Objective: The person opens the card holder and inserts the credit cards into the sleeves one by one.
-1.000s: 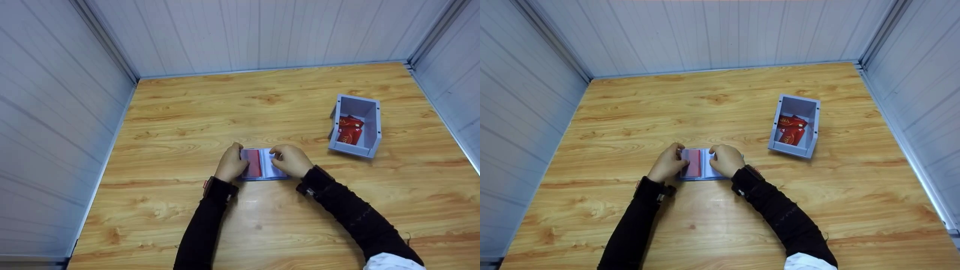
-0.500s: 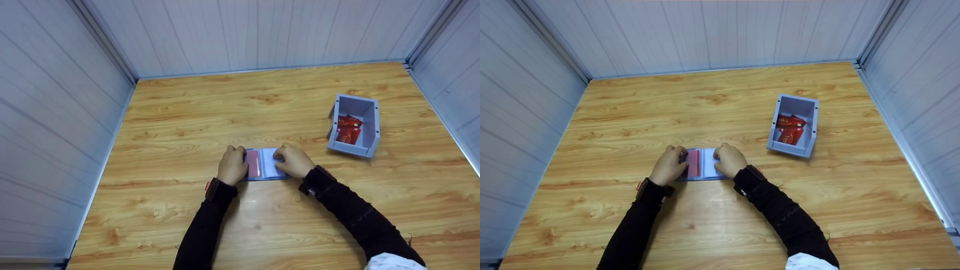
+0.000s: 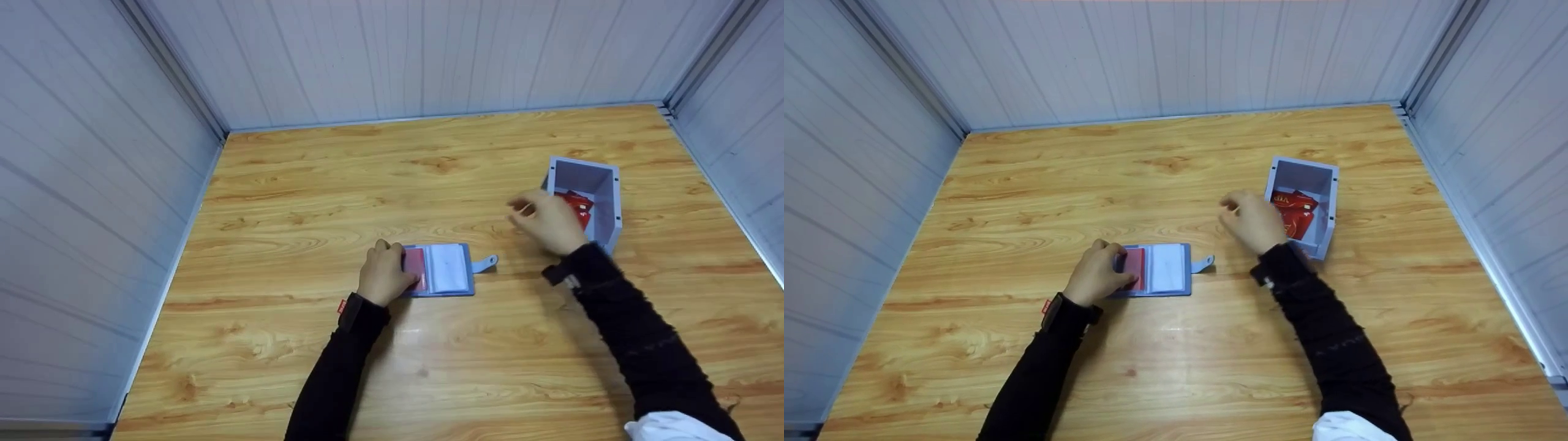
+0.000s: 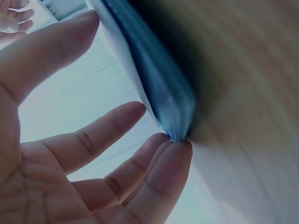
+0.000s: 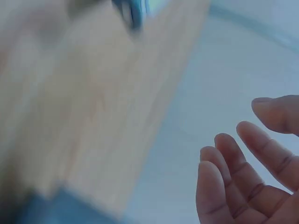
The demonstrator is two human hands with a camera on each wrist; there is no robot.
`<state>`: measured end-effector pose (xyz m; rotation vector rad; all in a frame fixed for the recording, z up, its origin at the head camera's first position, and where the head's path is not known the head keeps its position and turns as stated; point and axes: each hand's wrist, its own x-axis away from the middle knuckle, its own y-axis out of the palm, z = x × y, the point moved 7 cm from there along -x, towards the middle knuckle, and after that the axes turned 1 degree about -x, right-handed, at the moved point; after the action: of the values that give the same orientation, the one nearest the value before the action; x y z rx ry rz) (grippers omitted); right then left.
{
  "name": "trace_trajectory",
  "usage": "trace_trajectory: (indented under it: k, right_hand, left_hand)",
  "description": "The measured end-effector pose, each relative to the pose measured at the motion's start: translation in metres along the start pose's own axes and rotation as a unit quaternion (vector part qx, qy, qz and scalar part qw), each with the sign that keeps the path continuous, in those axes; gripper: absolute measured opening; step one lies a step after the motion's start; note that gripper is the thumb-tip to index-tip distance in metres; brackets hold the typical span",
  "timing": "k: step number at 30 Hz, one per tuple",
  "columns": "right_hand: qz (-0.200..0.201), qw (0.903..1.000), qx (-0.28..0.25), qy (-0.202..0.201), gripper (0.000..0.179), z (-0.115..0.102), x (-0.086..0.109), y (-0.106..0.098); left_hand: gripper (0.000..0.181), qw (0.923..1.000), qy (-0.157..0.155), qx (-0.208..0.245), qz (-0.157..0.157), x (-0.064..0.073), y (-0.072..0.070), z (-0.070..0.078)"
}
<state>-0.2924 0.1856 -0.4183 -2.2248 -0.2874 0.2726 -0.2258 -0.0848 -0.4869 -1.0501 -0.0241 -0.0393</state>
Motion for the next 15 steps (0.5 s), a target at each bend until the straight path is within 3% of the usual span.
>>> trace_trajectory:
  k: [7, 11, 15]
  right_hand:
    - [0.028, 0.9979, 0.014, 0.057, 0.036, 0.036, -0.002, -0.051]
    - [0.015, 0.9954, 0.030, 0.089, 0.042, 0.059, -0.008, -0.063]
    - [-0.020, 0.9914, 0.059, 0.116, 0.050, 0.081, -0.017, -0.062]
  left_hand:
    - [0.046, 1.0000, 0.002, -0.008, -0.005, 0.000, 0.001, 0.001]
    - [0.045, 0.9999, 0.003, -0.013, -0.006, 0.000, 0.001, 0.001]
    - [0.044, 0.9998, 0.002, -0.021, -0.008, 0.000, 0.001, 0.002]
